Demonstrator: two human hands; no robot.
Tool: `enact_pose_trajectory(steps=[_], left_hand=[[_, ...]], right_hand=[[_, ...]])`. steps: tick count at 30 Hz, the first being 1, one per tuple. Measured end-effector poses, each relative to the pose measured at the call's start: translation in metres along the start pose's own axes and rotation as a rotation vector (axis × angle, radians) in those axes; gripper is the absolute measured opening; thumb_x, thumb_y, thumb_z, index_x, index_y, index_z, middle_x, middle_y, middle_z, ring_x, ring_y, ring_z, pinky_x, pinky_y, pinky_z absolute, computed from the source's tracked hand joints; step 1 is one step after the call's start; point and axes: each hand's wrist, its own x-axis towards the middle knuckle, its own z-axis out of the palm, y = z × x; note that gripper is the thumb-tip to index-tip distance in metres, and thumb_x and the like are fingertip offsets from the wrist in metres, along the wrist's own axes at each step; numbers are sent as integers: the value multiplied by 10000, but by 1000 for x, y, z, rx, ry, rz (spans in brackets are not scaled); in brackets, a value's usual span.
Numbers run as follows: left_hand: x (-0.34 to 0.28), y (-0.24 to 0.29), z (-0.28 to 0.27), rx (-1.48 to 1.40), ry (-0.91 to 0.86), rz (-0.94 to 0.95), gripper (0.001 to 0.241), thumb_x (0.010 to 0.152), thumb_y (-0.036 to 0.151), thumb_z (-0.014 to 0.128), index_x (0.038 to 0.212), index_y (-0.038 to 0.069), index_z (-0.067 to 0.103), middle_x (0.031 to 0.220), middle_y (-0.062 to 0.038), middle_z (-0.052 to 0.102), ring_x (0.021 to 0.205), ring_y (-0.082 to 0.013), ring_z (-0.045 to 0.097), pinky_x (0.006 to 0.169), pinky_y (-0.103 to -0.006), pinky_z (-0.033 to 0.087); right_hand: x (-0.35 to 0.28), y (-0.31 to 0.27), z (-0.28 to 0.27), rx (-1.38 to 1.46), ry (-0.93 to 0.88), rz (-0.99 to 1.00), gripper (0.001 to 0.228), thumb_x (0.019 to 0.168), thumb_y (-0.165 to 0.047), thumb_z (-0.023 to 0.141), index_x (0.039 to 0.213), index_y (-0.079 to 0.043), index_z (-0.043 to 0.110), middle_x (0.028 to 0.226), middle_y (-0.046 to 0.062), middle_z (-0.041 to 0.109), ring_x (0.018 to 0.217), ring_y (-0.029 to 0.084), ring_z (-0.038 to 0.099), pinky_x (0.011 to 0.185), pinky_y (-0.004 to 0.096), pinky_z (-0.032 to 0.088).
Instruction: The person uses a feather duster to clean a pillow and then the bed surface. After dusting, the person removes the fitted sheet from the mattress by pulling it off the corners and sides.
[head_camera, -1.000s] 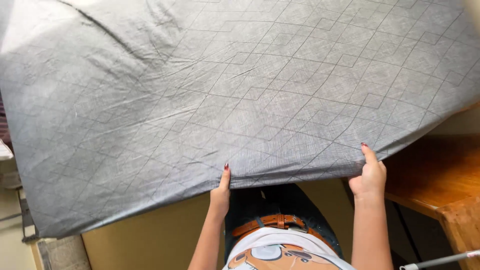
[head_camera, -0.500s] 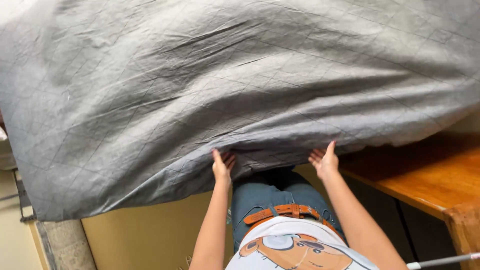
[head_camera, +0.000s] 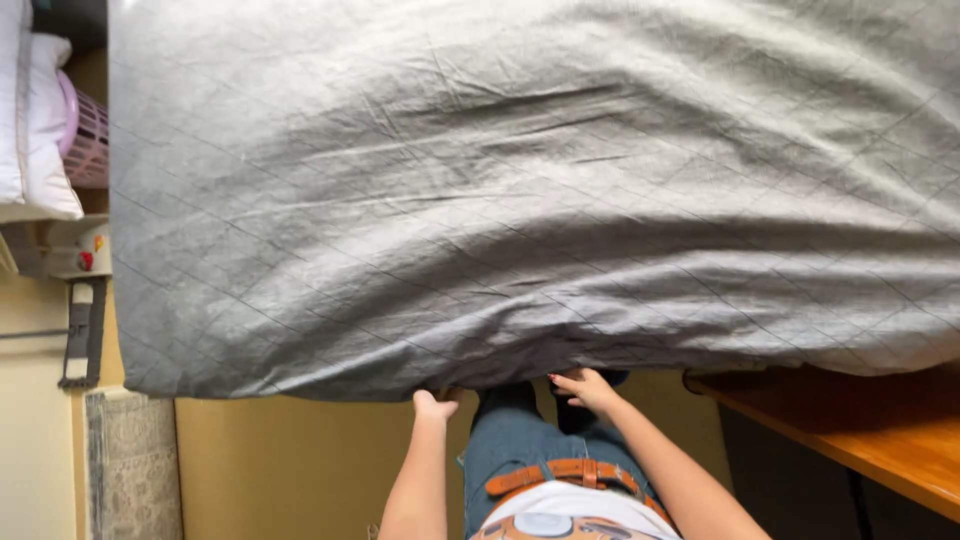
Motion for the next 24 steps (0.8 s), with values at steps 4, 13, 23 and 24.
enact_pose_trajectory(steps=[4, 13, 23, 24], left_hand=[[23, 20, 6, 19, -96, -98, 350, 1027, 290, 426, 1221, 103, 649, 1135, -102, 719, 995, -295, 676, 854, -461, 583], [49, 28, -35, -28, -242, -28, 288, 1060, 357, 537, 1017, 85, 621, 882, -38, 647, 828, -194, 604, 764, -357, 540], [13, 49, -44, 655, -226, 330, 226, 998, 134, 452, 906, 10, 616, 759, -104, 680, 649, -218, 630, 562, -355, 476], [1, 51, -44, 800, -178, 373, 251, 990, 136, 428, 902, 9, 625, 762, -90, 715, 652, -189, 664, 549, -330, 467]], right_hand=[[16, 2, 55, 212, 176, 28, 746, 880, -415, 760, 1452, -38, 467, 1422, 123, 612, 1261, 261, 628, 1030, 446, 517], [9, -12, 134, 619, 117, 2, 748, 891, -455, 699, 1475, -57, 455, 1423, 125, 618, 1265, 299, 630, 1022, 463, 506], [28, -11, 141, 562, 39, -53, 358, 972, -292, 654, 1250, -67, 660, 1194, 85, 736, 1075, 274, 715, 873, 412, 579], [29, -10, 140, 577, -16, -45, 385, 957, -308, 659, 1251, -60, 658, 1177, 82, 745, 1071, 274, 715, 873, 421, 592]])
